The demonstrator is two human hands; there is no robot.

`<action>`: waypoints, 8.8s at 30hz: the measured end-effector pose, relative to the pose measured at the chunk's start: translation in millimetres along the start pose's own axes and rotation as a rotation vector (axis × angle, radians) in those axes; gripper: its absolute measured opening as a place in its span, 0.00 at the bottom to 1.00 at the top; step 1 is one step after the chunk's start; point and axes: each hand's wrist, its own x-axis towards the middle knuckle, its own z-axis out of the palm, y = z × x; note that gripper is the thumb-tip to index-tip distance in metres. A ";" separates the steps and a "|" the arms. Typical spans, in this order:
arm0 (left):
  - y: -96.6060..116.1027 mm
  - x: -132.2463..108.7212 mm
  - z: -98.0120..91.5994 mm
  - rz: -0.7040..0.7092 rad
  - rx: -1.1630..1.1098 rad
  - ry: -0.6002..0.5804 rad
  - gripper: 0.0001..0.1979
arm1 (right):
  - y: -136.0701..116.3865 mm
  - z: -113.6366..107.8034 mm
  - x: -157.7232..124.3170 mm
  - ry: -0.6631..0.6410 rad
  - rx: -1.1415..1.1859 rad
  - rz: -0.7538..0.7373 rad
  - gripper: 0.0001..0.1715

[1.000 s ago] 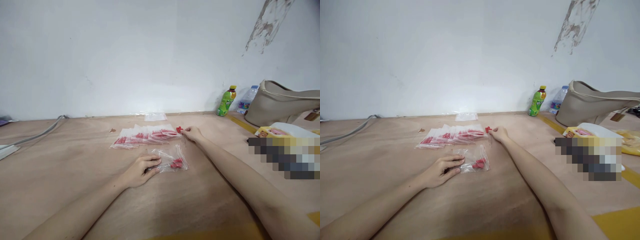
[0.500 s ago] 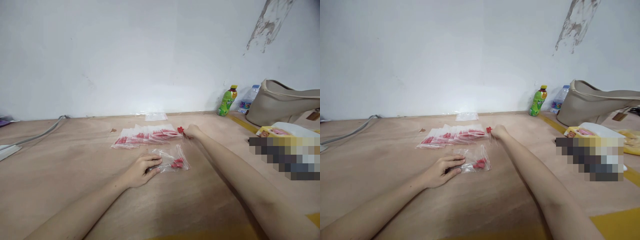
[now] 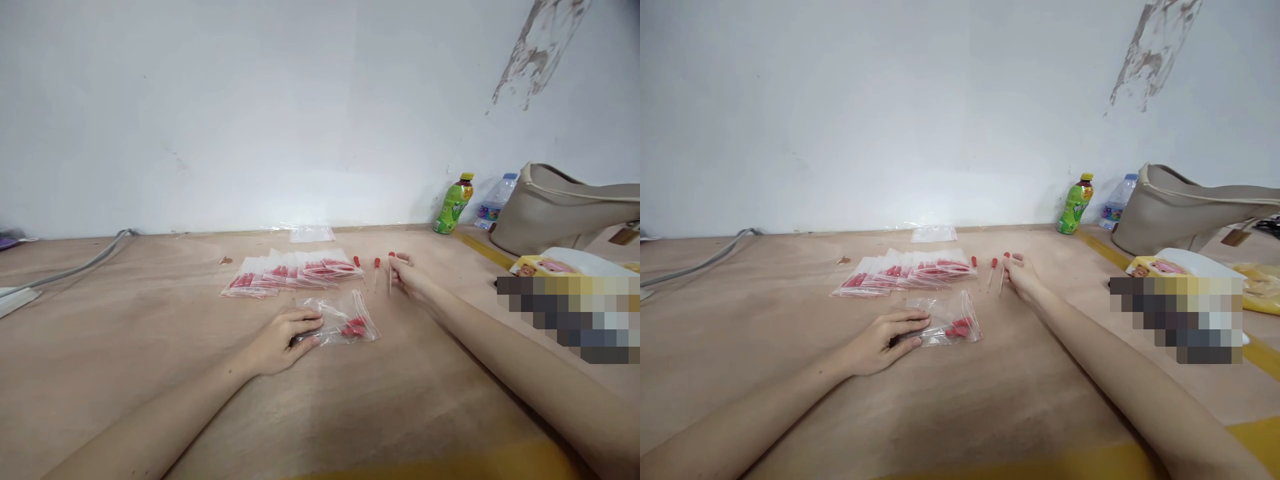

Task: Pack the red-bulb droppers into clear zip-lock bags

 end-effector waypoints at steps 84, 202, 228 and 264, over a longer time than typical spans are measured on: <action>-1.2 -2.5 -3.3 -0.027 0.042 -0.030 0.20 | -32.9 -47.6 -72.2 -0.644 -0.879 -0.503 0.06; 2.3 -2.4 -4.3 -0.002 0.046 -0.015 0.25 | 6.5 8.9 -61.3 -0.599 0.196 0.172 0.14; 5.1 -1.1 -5.6 0.008 0.035 0.000 0.24 | 9.2 45.2 -69.9 -0.354 -0.035 -0.064 0.17; 2.2 -2.0 -4.0 0.028 0.056 -0.026 0.24 | -25.0 184.4 -10.7 -0.678 -0.555 -0.429 0.31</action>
